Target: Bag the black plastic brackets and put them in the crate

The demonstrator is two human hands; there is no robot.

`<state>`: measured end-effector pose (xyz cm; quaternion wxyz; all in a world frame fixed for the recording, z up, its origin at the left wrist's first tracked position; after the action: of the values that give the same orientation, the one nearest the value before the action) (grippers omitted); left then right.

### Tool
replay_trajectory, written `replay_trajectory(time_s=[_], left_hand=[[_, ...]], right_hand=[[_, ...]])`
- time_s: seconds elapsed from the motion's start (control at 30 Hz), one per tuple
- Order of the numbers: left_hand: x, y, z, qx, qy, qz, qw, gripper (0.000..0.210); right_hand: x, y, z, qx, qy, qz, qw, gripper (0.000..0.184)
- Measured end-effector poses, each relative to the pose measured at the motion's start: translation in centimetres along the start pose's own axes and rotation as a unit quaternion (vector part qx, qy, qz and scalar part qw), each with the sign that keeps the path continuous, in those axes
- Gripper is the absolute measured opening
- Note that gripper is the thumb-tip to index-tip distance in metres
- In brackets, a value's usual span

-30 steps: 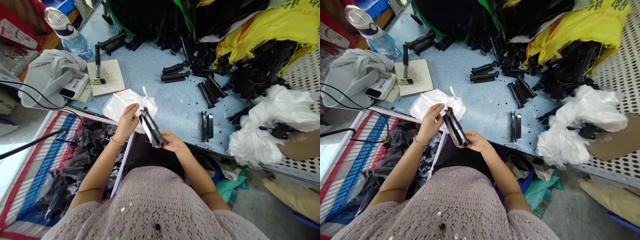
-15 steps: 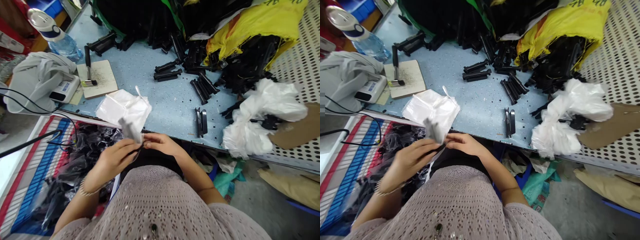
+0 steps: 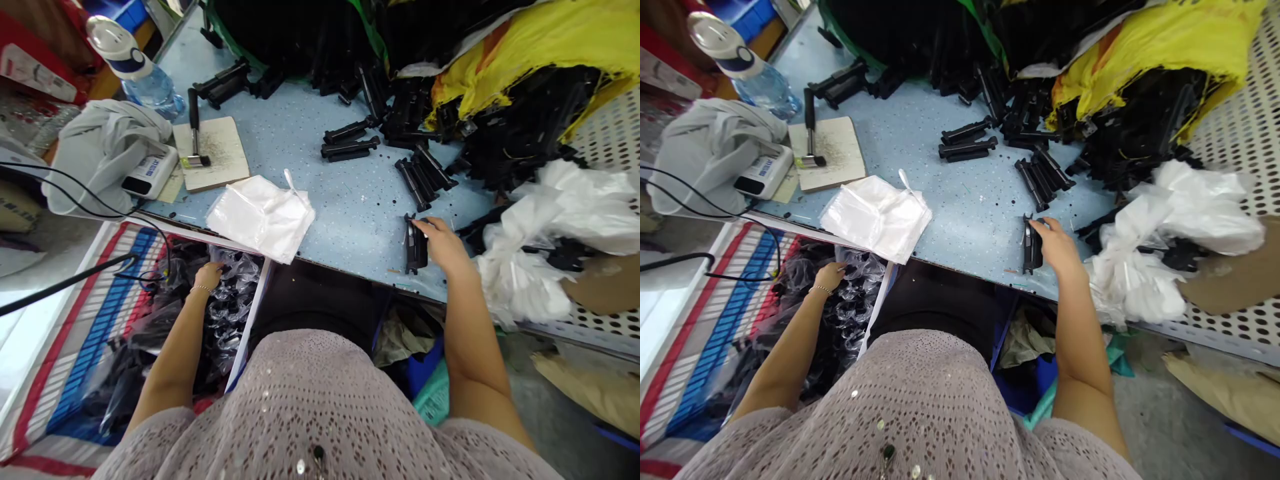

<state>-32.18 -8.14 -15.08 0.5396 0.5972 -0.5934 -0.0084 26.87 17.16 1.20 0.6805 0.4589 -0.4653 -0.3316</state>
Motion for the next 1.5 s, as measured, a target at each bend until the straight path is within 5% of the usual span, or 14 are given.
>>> replay_trajectory(time_s=[0.13, 0.23, 0.27, 0.33, 0.4, 0.47, 0.57, 0.73, 0.8, 0.87, 1.0, 1.1, 1.3, 1.5], left_hand=[[1.5, -1.2, -3.6, 0.04, -0.047, 0.105, 0.993, 0.015], [5.4, -2.5, -12.0, 0.125, -0.2, 0.226, 0.945, 0.033], [6.6, -1.8, -15.3, 0.141, -0.26, 0.203, 0.934, 0.036], [8.0, 1.0, -20.6, 0.114, -0.333, 0.029, 0.936, 0.032], [8.1, 2.3, -24.1, 0.047, -0.324, -0.107, 0.939, 0.023], [6.6, 2.3, -25.6, 0.012, -0.289, -0.146, 0.946, 0.013], [3.7, 2.8, -24.5, 0.102, -0.26, -0.117, 0.953, 0.009], [1.2, 2.8, -21.0, 0.349, -0.203, -0.001, 0.915, 0.021], [1.3, 2.7, -20.8, 0.371, -0.196, 0.009, 0.908, 0.02], [1.6, 3.0, -20.7, 0.37, -0.194, -0.014, 0.908, 0.015], [2.7, 4.3, -20.2, 0.352, -0.219, -0.083, 0.906, 0.018], [3.2, 4.7, -20.1, 0.369, -0.249, -0.087, 0.891, 0.024], [3.0, 3.5, -21.5, 0.427, -0.281, -0.043, 0.859, 0.027], [3.2, 2.3, -22.2, 0.379, -0.27, -0.03, 0.885, 0.052]], right_hand=[[0.3, 0.2, -0.3, 0.04, 0.016, 0.02, 0.999, 0.043], [1.1, -0.7, 1.9, 0.008, 0.046, 0.036, 0.998, 0.03], [1.2, -1.5, 2.9, -0.014, 0.053, 0.056, 0.997, 0.031], [1.2, -3.0, 4.8, -0.054, 0.049, 0.101, 0.992, 0.037], [1.1, -3.9, 6.3, -0.091, 0.036, 0.122, 0.988, 0.04], [0.9, -4.0, 7.4, -0.15, 0.021, 0.114, 0.982, 0.048], [0.8, -4.4, 9.3, -0.334, 0.021, 0.108, 0.936, 0.063], [0.6, -5.1, 19.1, -0.649, 0.155, 0.18, 0.723, 0.053], [0.7, -5.5, 23.5, -0.661, 0.193, 0.239, 0.684, 0.055], [0.7, -5.8, 26.3, -0.606, 0.219, 0.267, 0.717, 0.056], [-0.2, -5.9, 25.6, -0.415, 0.195, 0.194, 0.867, 0.048], [-0.1, -6.2, 24.0, -0.435, 0.164, 0.18, 0.867, 0.046], [-0.8, -7.3, 27.4, -0.714, 0.144, 0.242, 0.641, 0.041], [-2.6, -9.2, 31.2, -0.791, 0.151, 0.295, 0.515, 0.038]])
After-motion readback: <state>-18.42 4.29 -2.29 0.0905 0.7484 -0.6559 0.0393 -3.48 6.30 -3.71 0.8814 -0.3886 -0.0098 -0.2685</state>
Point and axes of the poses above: each hand's wrist, its own x-axis away from the middle knuckle, its own y-axis out of the back of the hand, z = x × y, the point moved 10 cm from there along -x, towards the middle knuckle, and after that the axes turned 13 degrees about z, right-handed, at the moved point
